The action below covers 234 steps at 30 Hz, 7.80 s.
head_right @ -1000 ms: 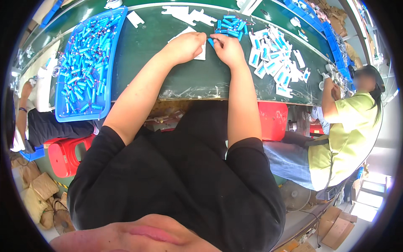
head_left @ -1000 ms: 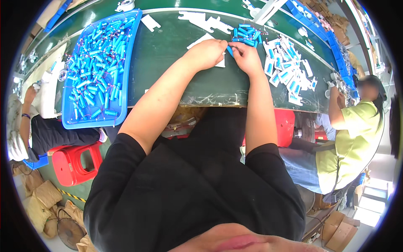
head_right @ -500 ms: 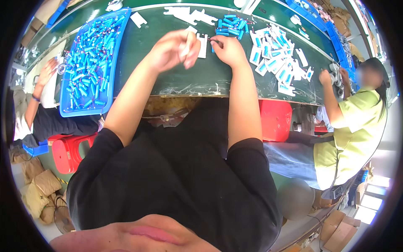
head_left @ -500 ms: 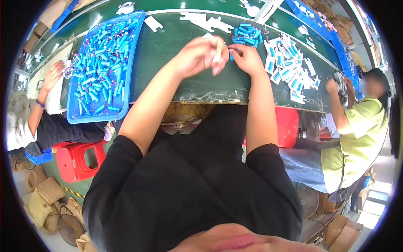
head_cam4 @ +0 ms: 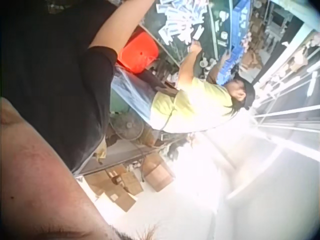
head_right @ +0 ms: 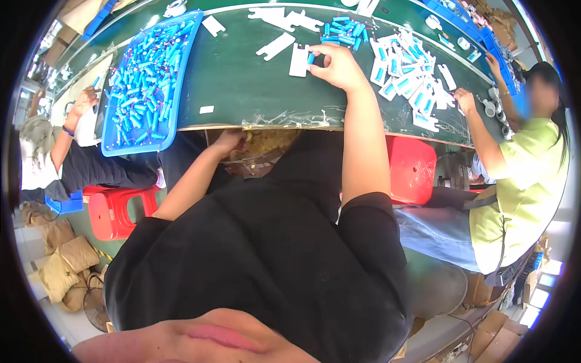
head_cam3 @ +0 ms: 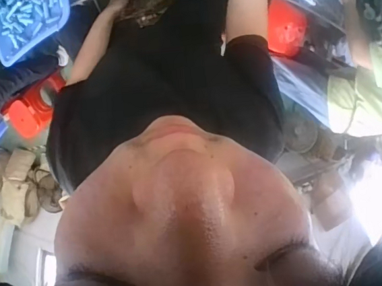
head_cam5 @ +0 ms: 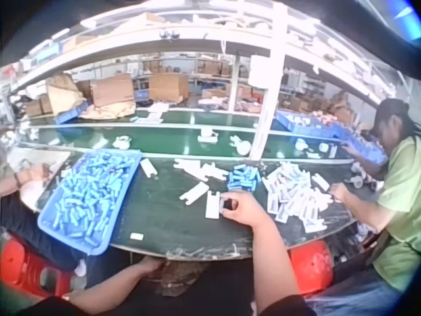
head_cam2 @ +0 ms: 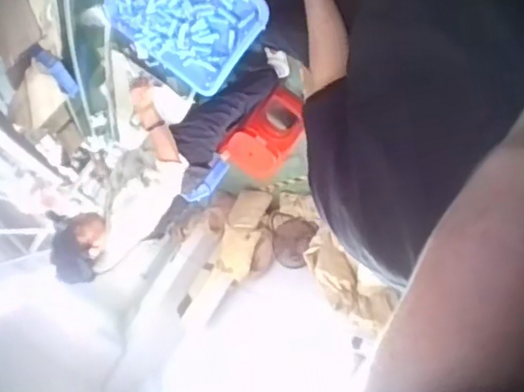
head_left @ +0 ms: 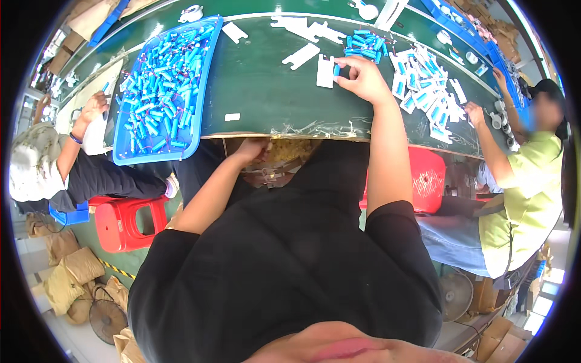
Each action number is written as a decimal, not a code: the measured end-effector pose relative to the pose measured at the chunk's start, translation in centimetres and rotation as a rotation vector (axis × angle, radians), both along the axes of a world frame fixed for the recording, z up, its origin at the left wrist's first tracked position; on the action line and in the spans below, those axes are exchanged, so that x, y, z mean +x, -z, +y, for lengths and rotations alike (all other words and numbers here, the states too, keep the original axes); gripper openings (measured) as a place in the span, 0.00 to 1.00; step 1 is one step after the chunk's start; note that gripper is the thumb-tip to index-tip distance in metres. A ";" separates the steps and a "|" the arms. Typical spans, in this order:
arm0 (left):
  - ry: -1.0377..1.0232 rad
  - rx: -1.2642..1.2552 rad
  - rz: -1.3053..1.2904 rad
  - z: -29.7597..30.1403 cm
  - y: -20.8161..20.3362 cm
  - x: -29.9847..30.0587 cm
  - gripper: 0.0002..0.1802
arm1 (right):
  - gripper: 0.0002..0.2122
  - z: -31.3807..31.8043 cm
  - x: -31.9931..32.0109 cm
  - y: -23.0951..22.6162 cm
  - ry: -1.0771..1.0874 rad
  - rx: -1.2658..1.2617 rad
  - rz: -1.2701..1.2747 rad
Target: Assembling small electronic components into white plastic frames on an assembly line.
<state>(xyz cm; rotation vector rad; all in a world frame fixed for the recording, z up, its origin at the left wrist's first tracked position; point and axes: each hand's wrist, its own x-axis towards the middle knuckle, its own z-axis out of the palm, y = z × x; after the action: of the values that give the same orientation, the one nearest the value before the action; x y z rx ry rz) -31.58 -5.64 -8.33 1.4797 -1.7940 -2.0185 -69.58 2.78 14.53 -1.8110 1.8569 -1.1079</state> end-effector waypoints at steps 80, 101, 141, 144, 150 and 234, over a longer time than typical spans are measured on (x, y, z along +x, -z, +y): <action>0.534 -1.541 -0.045 -4.7 -22.7 -19.3 0.08 | 0.16 -0.7 -3.9 2.3 0.227 -0.075 -0.063; 0.516 -1.276 -0.152 -4.3 -24.8 -18.9 0.10 | 0.17 -0.6 -2.1 1.0 -0.032 -0.065 0.044; 0.889 0.287 0.474 4.1 -18.7 -0.4 0.04 | 0.19 -2.1 0.8 1.1 -0.220 -0.150 0.070; 0.667 -0.258 -0.042 3.0 -10.7 2.0 0.09 | 0.19 -2.2 0.4 1.1 -0.272 -0.110 0.126; 0.647 -0.794 -0.684 2.0 -5.3 1.6 0.21 | 0.23 -2.5 1.1 1.2 -0.385 -0.116 0.065; 0.626 -1.380 -0.202 2.1 -25.9 -8.7 0.08 | 0.07 1.6 -1.4 -0.2 0.068 0.043 0.061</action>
<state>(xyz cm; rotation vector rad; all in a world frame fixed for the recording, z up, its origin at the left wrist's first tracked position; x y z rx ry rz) -40.24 -3.50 17.61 0.6628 -2.8904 -0.2208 -70.97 4.41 14.71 -1.7884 1.9751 -1.0383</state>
